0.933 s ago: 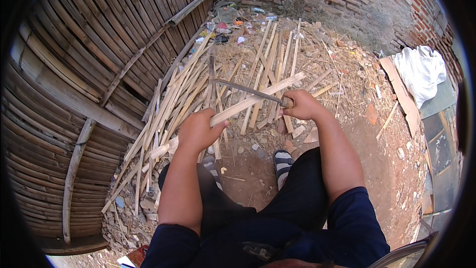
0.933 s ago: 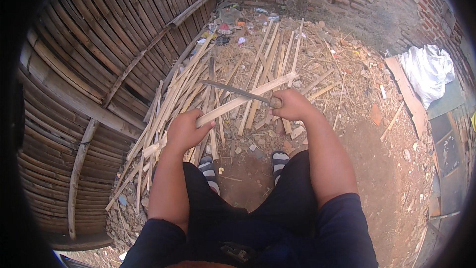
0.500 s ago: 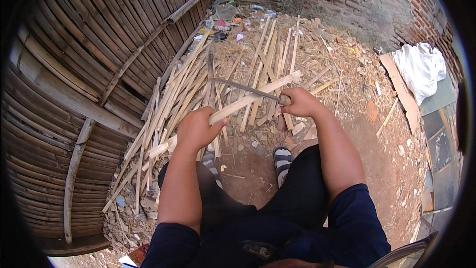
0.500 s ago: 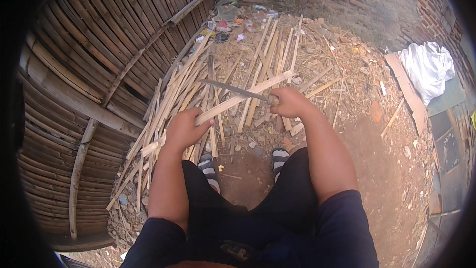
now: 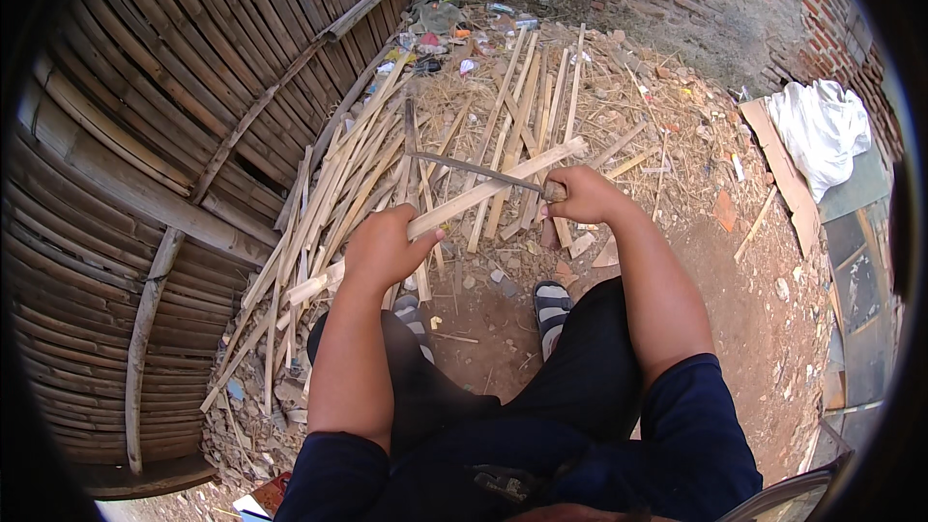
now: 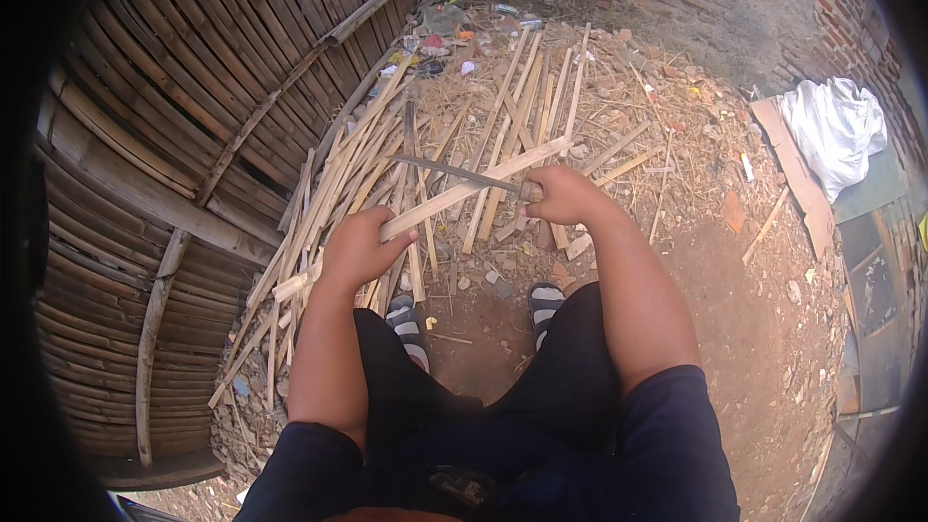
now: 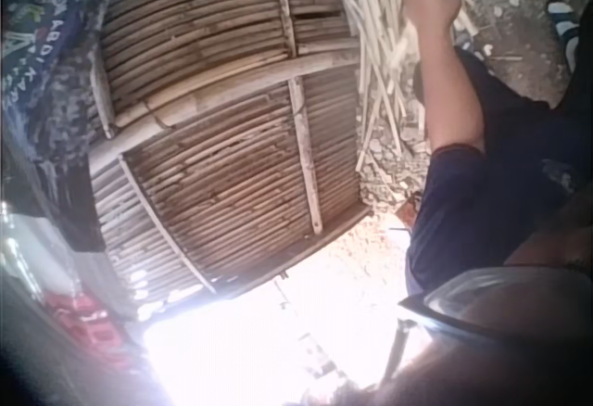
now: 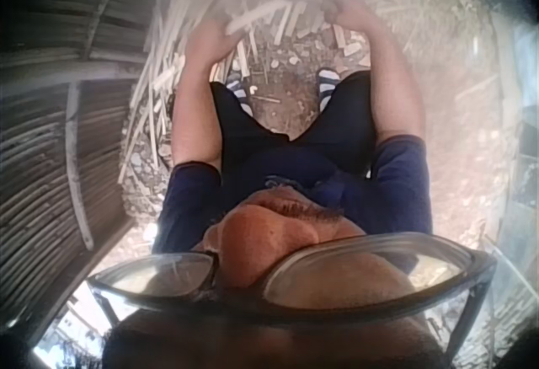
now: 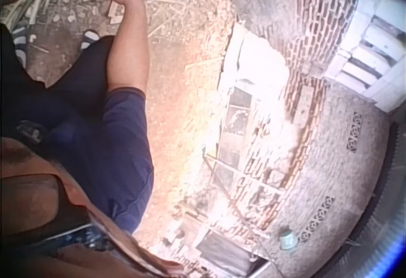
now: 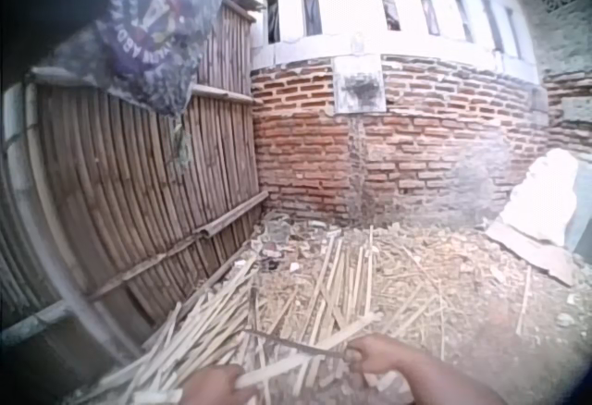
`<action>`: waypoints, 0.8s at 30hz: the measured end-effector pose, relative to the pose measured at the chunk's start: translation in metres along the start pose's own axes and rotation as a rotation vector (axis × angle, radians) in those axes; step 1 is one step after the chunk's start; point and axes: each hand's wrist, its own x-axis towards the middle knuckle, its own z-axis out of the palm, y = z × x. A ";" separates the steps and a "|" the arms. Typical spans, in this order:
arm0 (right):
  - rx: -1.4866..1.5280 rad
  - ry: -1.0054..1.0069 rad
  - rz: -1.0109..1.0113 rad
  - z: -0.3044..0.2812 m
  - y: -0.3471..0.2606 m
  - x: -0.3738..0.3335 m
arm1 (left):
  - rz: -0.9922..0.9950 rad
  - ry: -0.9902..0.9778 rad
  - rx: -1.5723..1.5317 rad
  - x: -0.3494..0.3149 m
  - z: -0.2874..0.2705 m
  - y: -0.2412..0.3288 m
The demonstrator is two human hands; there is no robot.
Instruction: The person shaves a thin strip of wood using a curved blade, working over a pile of similar wood pieces.
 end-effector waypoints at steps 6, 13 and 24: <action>-0.010 -0.004 0.005 0.000 0.000 -0.001 | -0.009 0.002 -0.036 0.000 -0.001 0.001; -0.112 0.197 0.048 -0.007 0.001 -0.011 | -0.034 0.019 -0.047 -0.002 -0.005 0.003; -0.043 0.288 0.222 -0.027 0.012 -0.019 | -0.009 0.107 -0.052 -0.003 -0.007 0.001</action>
